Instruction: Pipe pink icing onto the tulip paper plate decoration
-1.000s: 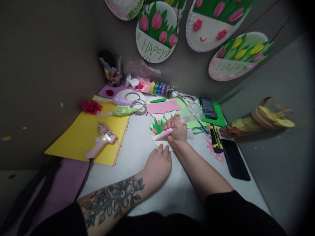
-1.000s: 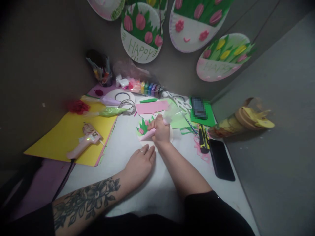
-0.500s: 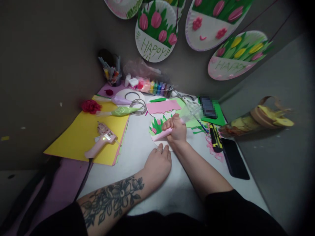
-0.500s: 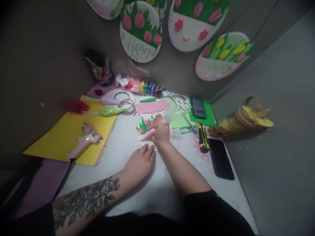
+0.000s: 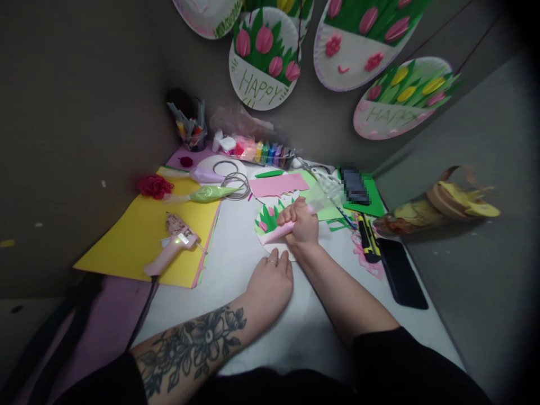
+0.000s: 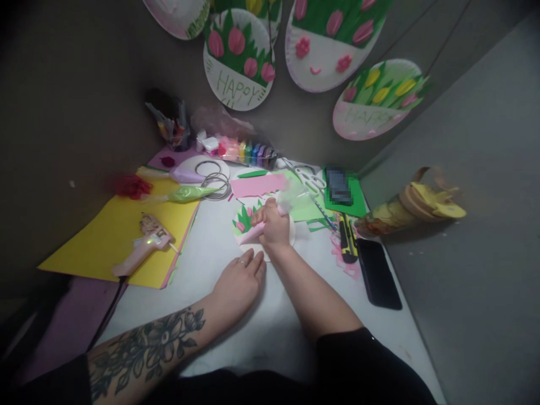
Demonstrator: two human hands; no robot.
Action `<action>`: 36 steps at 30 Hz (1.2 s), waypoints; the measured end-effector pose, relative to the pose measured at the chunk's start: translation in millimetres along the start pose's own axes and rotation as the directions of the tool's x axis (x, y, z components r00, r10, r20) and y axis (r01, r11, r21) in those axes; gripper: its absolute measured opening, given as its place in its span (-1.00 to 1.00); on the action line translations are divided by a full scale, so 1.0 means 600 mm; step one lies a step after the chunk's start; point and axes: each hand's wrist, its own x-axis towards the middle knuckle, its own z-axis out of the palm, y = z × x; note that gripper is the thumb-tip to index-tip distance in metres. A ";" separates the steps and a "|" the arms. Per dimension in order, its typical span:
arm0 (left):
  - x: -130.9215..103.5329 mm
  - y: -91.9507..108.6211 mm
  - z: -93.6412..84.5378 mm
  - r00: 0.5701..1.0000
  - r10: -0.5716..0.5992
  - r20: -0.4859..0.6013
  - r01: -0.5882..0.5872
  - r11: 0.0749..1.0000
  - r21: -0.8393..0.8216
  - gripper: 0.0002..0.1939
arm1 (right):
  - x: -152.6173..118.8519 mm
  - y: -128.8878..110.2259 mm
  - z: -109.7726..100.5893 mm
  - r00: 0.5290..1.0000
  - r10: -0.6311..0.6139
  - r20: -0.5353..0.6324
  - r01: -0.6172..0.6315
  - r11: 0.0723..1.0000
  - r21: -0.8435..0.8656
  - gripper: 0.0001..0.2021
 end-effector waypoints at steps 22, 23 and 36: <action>0.002 0.000 0.002 1.000 -0.002 -0.005 0.002 1.000 -0.002 -0.60 | -0.002 -0.001 -0.004 1.000 0.019 0.017 -0.018 1.000 -0.004 -0.42; 0.003 0.000 0.003 1.000 -0.002 -0.004 0.002 1.000 -0.003 -0.60 | -0.002 0.000 -0.004 1.000 0.021 0.022 -0.021 1.000 -0.004 -0.42; 0.000 -0.001 0.001 1.000 -0.003 -0.015 0.003 1.000 -0.017 -0.62 | -0.002 0.003 -0.006 0.999 0.011 0.039 -0.010 1.000 -0.018 -0.43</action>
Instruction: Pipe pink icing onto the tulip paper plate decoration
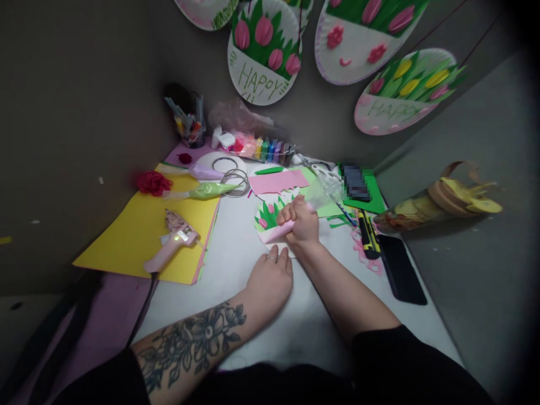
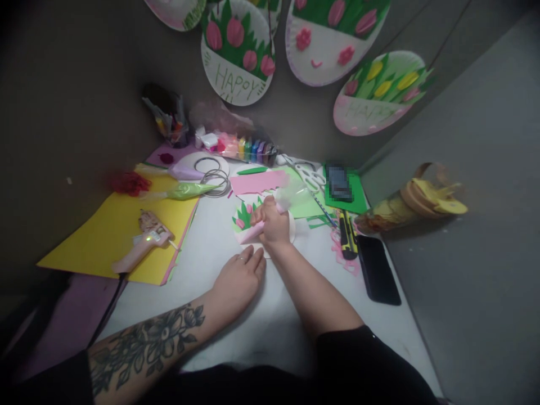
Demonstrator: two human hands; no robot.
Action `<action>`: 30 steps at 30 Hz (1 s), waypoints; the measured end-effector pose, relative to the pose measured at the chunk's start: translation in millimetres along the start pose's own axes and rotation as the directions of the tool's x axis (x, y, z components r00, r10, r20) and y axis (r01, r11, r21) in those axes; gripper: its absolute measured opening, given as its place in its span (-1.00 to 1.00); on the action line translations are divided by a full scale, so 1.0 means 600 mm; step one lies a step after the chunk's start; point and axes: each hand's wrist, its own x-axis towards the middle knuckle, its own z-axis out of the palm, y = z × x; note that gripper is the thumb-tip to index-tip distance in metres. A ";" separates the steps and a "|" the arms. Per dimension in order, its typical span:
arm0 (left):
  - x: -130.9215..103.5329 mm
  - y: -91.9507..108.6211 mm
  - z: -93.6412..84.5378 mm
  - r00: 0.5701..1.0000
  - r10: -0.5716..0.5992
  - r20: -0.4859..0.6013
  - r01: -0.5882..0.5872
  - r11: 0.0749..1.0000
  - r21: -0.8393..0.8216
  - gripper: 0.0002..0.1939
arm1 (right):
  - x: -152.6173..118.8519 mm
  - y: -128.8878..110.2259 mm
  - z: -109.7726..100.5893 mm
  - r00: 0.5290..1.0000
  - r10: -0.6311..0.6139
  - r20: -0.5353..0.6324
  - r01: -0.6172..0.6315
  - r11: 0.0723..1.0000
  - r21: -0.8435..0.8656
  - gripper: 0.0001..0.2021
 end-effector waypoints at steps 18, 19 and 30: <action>0.002 0.000 -0.003 1.000 0.005 0.020 -0.005 1.000 0.008 -0.61 | 0.002 -0.007 -0.001 1.000 -0.003 -0.005 0.003 0.999 0.047 -0.44; 0.002 0.000 -0.003 1.000 0.003 0.022 -0.003 1.000 0.007 -0.61 | 0.002 -0.007 -0.001 1.000 -0.002 -0.002 0.002 0.999 0.050 -0.44; 0.002 0.001 -0.004 0.999 -0.005 0.038 0.005 1.000 -0.004 -0.61 | 0.002 -0.003 -0.006 1.000 0.008 0.015 -0.010 0.997 0.082 -0.45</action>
